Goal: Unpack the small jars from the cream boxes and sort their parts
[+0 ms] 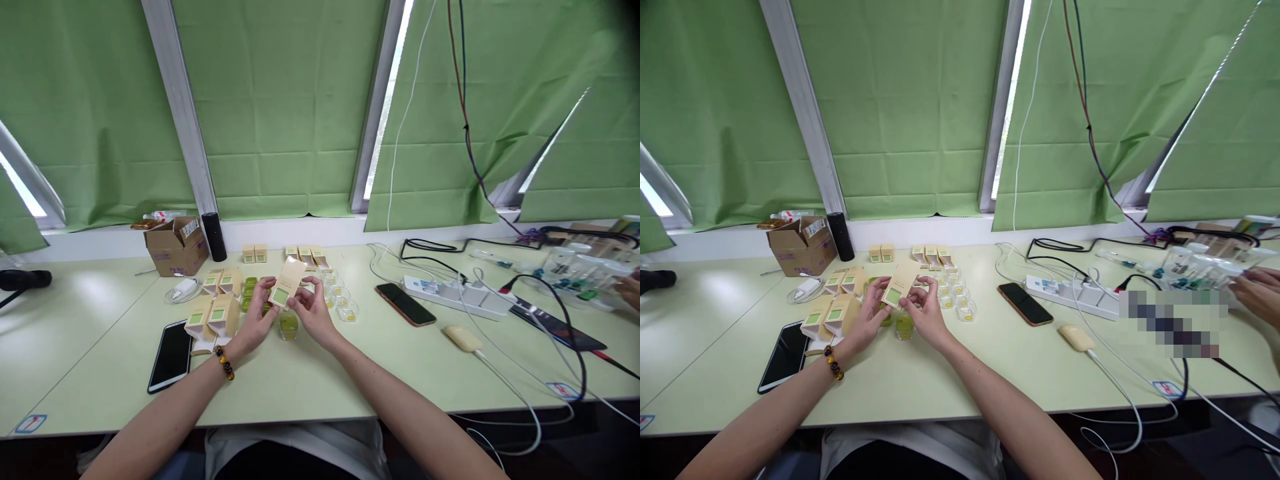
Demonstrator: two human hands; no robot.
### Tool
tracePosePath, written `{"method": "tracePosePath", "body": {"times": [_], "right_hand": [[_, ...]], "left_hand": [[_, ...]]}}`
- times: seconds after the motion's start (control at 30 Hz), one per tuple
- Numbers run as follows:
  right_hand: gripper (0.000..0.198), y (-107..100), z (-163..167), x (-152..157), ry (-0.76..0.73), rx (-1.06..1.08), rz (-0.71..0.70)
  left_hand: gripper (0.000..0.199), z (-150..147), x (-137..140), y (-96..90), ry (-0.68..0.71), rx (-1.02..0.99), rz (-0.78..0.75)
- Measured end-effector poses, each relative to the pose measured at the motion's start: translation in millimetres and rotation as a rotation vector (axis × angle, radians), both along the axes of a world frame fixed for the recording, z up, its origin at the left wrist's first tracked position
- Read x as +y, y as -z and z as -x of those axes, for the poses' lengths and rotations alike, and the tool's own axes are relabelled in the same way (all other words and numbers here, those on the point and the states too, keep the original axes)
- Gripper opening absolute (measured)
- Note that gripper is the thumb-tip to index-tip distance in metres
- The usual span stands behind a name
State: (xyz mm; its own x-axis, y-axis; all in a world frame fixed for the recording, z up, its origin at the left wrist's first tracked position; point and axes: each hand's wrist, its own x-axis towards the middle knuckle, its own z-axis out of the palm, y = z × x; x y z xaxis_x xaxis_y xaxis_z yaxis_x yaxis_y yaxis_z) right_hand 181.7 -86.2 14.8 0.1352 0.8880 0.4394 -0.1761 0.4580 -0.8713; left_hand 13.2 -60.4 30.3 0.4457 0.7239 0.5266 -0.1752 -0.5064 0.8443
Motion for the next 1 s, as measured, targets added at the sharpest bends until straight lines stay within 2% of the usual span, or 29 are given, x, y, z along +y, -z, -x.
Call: {"method": "tracePosePath", "body": {"times": [0.3, 0.43, 0.57, 0.67, 0.87, 1.0], "right_hand": [[0.064, -6, 2, -6, 0.024, -0.006, 0.040], [0.067, -6, 3, -7, 0.021, 0.014, 0.059], [0.066, -9, 1, -5, 0.042, 0.082, 0.071], [0.072, -11, -2, -3, 0.064, 0.108, 0.102], [0.071, -8, -2, -2, 0.035, 0.119, 0.112], [0.074, -7, -2, 1, 0.032, 0.126, 0.118]], "left_hand": [[0.056, -1, -2, -2.8, 0.000, -0.006, 0.039], [0.064, -1, -3, -0.6, -0.019, 0.011, 0.010], [0.074, -1, 1, 5.8, 0.017, 0.011, -0.026], [0.074, -2, 1, 8.4, 0.013, 0.026, -0.055], [0.059, -1, 0, 6.5, -0.203, 0.160, -0.185], [0.049, -1, 0, 4.5, -0.336, 0.162, -0.278]]}}
